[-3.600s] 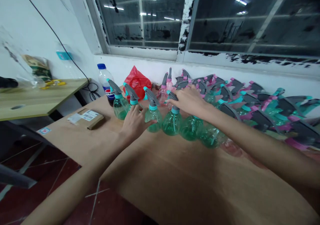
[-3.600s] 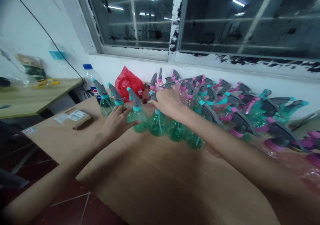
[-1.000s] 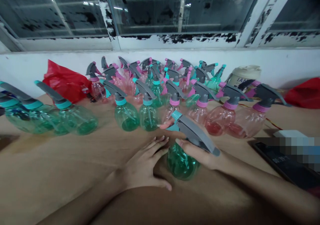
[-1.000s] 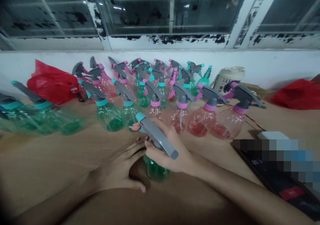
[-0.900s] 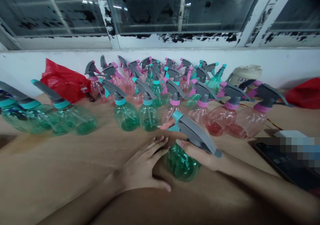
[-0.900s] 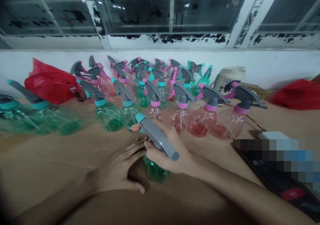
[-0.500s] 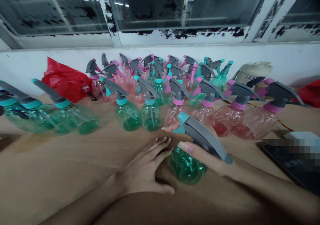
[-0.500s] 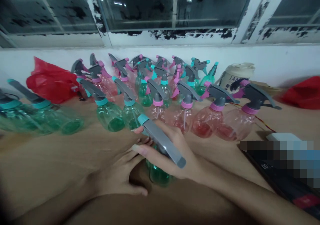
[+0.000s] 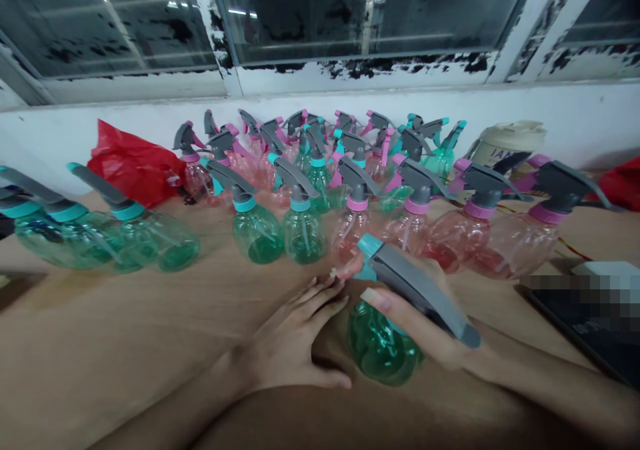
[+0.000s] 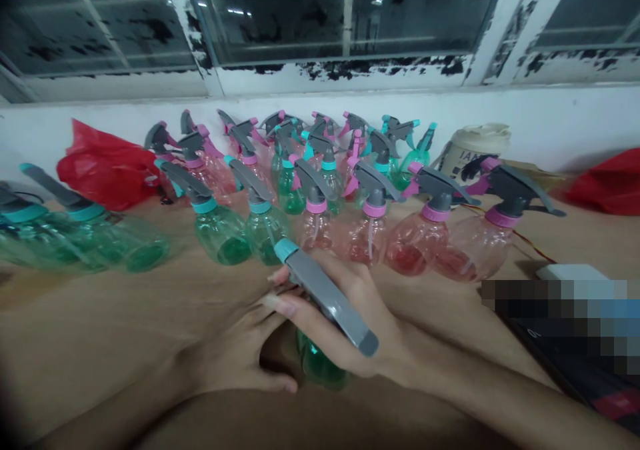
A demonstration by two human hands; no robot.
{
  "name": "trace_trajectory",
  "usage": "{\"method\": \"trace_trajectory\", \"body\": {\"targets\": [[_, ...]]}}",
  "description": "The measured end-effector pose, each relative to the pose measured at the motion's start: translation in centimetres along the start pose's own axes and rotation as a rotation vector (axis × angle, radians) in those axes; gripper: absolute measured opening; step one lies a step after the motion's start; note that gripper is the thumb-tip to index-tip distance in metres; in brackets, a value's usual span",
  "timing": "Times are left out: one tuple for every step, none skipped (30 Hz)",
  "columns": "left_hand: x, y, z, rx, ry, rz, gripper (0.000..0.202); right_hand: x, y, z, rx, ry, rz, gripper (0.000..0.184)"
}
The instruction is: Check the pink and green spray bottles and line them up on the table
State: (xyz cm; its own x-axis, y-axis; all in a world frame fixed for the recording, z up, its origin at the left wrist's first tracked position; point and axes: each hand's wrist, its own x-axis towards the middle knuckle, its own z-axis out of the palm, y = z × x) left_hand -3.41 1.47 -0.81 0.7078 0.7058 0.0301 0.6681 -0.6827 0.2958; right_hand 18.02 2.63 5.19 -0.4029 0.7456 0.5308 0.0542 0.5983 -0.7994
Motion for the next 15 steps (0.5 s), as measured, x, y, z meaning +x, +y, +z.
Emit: {"method": "trace_trajectory", "body": {"targets": [[-0.02, 0.04, -0.05, -0.002, -0.008, -0.005, 0.1, -0.03, 0.07, 0.03, 0.004, -0.001, 0.014, 0.022], [-0.04, 0.05, -0.07, -0.004, -0.014, -0.007, 0.1, -0.04, 0.16, 0.05, 0.003, 0.0, 0.027, 0.026], [-0.07, 0.03, -0.05, -0.005, -0.014, -0.007, 0.1, -0.05, 0.23, 0.07, -0.001, 0.007, 0.031, 0.029], [-0.11, -0.02, 0.0, -0.007, -0.008, -0.005, 0.101, -0.06, 0.29, 0.1, -0.009, 0.019, 0.031, 0.03], [-0.16, -0.09, 0.09, -0.009, -0.002, -0.002, 0.101, -0.06, 0.33, 0.12, -0.017, 0.03, 0.029, 0.029], [-0.2, -0.17, 0.19, -0.012, 0.004, 0.004, 0.101, -0.07, 0.36, 0.14, -0.022, 0.034, 0.028, 0.028], [-0.24, -0.25, 0.31, -0.014, 0.014, 0.009, 0.101, -0.08, 0.37, 0.17, -0.025, 0.038, 0.033, 0.027], [-0.27, -0.32, 0.42, -0.016, 0.023, 0.015, 0.101, -0.09, 0.38, 0.2, -0.029, 0.04, 0.043, 0.026], [-0.3, -0.38, 0.51, -0.017, 0.028, 0.02, 0.1, -0.1, 0.39, 0.24, -0.034, 0.04, 0.053, 0.024], [-0.32, -0.41, 0.58, -0.015, 0.029, 0.021, 0.1, -0.1, 0.41, 0.28, -0.041, 0.042, 0.058, 0.023], [-0.34, -0.42, 0.63, -0.012, 0.025, 0.022, 0.101, -0.1, 0.42, 0.33, -0.043, 0.047, 0.058, 0.022], [-0.35, -0.41, 0.65, -0.007, 0.019, 0.021, 0.101, -0.1, 0.43, 0.37, -0.045, 0.052, 0.058, 0.021], [-0.35, -0.39, 0.65, -0.002, 0.016, 0.019, 0.101, -0.09, 0.43, 0.41, -0.044, 0.055, 0.055, 0.021], [-0.36, -0.36, 0.62, 0.001, 0.015, 0.019, 0.101, -0.07, 0.41, 0.43, -0.041, 0.056, 0.049, 0.02], [-0.36, -0.33, 0.59, 0.002, 0.016, 0.018, 0.101, -0.04, 0.39, 0.45, -0.037, 0.055, 0.044, 0.019]]}}
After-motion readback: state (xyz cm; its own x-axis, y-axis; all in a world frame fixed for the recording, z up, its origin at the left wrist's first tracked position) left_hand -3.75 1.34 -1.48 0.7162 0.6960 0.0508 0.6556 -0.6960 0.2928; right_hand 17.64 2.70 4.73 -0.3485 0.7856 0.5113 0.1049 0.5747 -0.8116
